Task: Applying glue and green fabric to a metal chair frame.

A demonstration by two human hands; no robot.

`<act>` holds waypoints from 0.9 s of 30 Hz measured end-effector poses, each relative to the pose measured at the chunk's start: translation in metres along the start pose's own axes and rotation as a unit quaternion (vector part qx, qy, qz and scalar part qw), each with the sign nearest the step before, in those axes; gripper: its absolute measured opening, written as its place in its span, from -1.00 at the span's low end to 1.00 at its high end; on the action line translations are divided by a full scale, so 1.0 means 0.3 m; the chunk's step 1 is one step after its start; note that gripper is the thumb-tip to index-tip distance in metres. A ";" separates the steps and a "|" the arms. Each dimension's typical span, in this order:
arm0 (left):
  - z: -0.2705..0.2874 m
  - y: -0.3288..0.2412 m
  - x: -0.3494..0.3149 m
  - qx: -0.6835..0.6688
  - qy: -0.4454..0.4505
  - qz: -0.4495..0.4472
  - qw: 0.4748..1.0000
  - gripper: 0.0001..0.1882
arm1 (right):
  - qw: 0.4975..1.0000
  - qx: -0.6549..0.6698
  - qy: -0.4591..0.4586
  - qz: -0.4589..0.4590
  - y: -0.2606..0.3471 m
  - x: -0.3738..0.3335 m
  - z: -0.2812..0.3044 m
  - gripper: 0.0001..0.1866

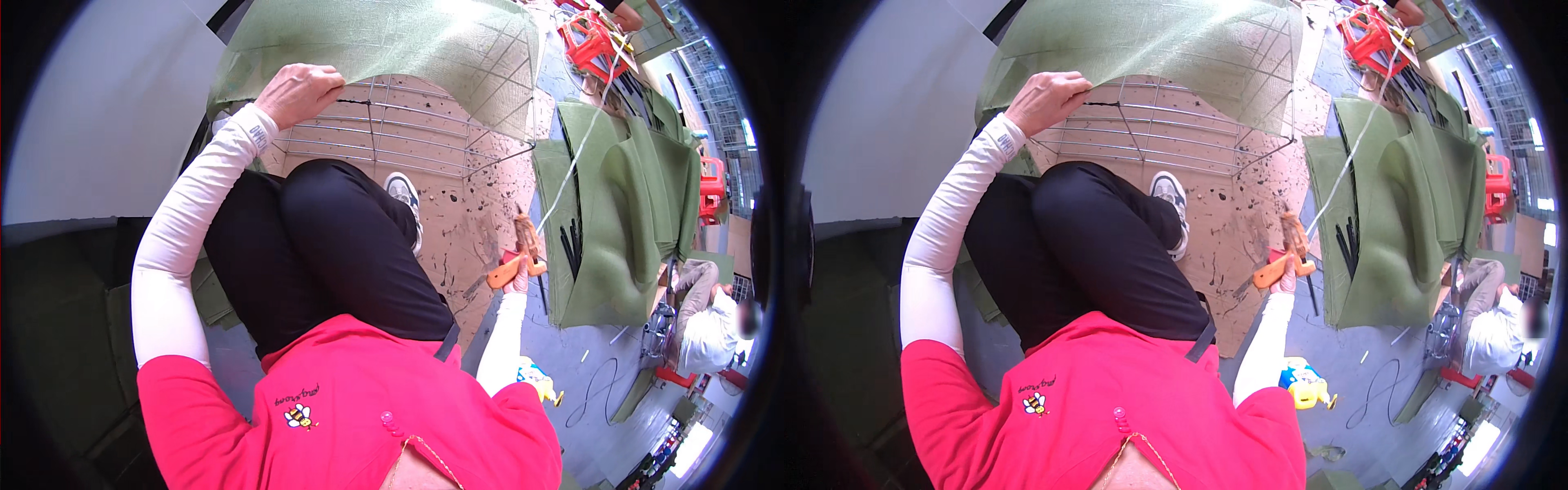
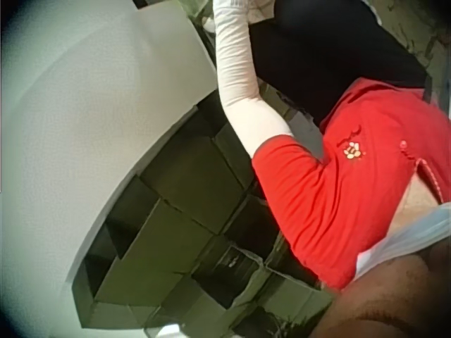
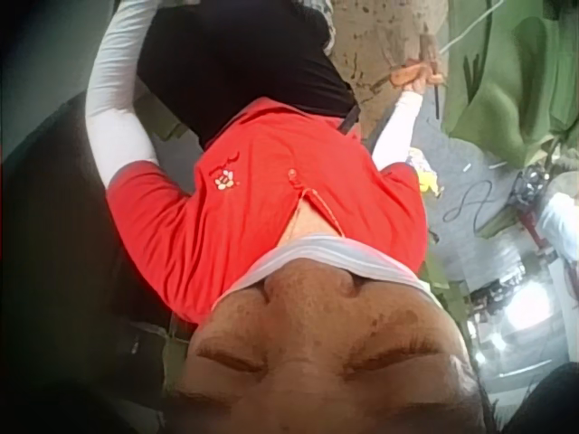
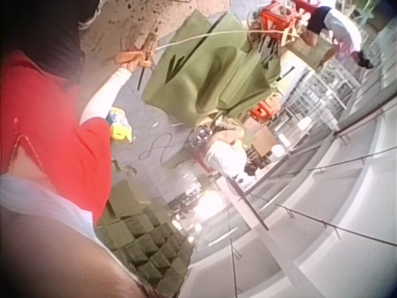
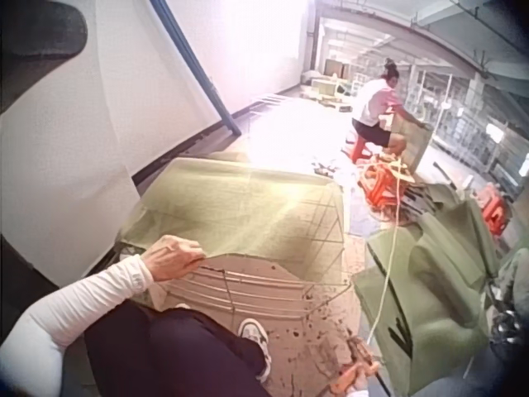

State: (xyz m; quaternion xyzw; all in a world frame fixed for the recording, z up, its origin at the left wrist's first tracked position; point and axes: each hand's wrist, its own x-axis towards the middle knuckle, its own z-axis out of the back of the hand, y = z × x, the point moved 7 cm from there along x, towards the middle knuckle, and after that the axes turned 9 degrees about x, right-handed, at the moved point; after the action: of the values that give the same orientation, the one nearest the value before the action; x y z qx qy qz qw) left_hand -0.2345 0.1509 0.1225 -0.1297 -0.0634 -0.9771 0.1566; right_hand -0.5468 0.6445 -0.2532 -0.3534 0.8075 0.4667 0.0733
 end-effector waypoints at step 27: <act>-0.043 -0.145 -0.034 0.132 0.006 -0.173 0.976 -0.89 | 0.993 -0.026 0.113 0.036 0.085 -0.124 -1.569 -0.78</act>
State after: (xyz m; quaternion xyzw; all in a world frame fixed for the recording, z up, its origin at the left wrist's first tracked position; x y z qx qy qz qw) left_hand -0.2422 0.1927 0.1037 -0.0894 -0.2126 -0.9730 0.0012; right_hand -0.4362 0.2921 0.0421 -0.3761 0.8107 0.4465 -0.0447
